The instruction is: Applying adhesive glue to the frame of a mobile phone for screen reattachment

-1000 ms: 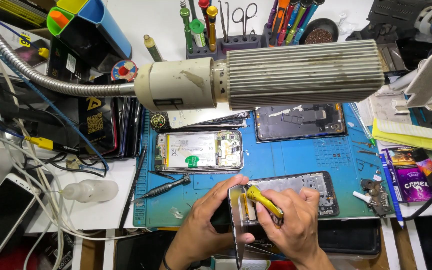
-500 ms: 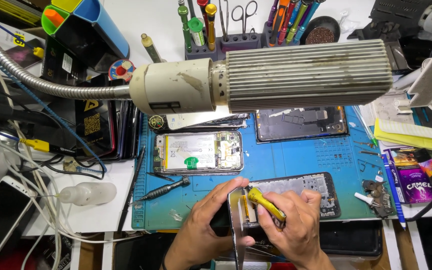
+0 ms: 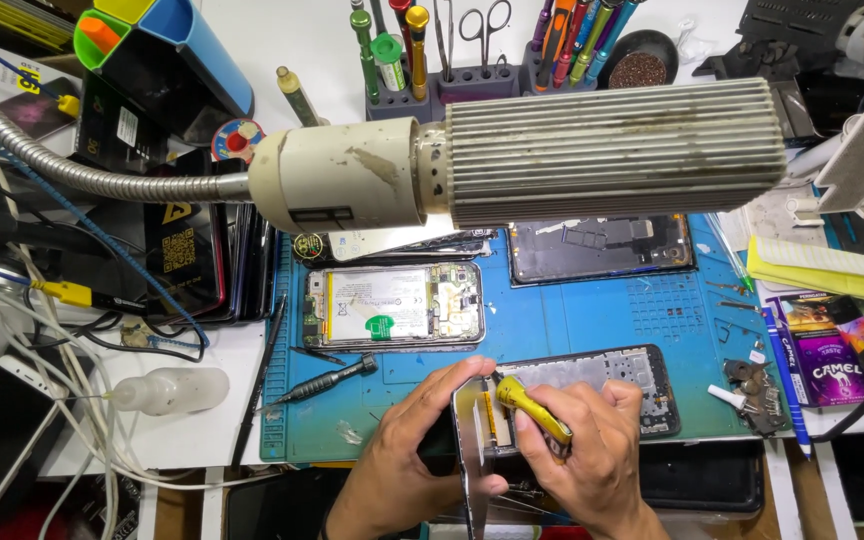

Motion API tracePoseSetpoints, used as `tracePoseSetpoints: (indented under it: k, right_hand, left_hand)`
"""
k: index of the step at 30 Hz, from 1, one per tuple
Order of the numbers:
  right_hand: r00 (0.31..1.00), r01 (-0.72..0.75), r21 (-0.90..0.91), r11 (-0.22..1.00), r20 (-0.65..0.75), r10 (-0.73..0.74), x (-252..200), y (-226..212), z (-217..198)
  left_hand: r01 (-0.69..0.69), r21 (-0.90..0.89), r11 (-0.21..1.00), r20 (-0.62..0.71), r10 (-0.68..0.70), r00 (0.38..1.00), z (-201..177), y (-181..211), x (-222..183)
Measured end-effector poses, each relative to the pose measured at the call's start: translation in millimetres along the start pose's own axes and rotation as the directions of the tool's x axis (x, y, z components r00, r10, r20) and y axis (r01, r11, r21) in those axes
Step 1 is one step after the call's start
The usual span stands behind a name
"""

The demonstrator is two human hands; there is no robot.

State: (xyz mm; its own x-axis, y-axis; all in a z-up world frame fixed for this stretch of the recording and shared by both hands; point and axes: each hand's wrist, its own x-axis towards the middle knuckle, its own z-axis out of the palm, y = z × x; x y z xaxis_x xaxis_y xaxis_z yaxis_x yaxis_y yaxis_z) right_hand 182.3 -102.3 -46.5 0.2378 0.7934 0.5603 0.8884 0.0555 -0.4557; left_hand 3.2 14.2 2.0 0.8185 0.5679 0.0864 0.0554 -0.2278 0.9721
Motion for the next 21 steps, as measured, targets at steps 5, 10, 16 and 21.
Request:
tracePoseSetpoints:
  k: [5, 10, 16, 21]
  right_hand:
    - [1.0, 0.003, -0.001, 1.0, -0.005, -0.003, 0.9, -0.4, -0.9]
    - [1.0, -0.001, 0.004, 1.0, -0.009, 0.001, 0.6, 0.2, -1.1]
    - [1.0, -0.006, 0.0, 1.0, -0.013, 0.006, 0.4, 0.5, -2.0]
    - [1.0, -0.017, -0.001, 1.0, -0.008, 0.017, -1.7, 2.4, -1.8]
  left_hand:
    - [-0.029, 0.015, 0.999, -0.012, 0.029, 1.0, -0.2, 1.1, 0.9]
    - [0.015, -0.019, 1.0, 0.009, -0.015, 1.0, -0.8, 2.0, 0.9]
    - [0.031, -0.012, 0.999, 0.002, -0.031, 1.0, -0.1, 1.0, -0.1]
    - [0.015, -0.002, 1.0, -0.01, -0.015, 1.0, 0.3, 0.4, -0.2]
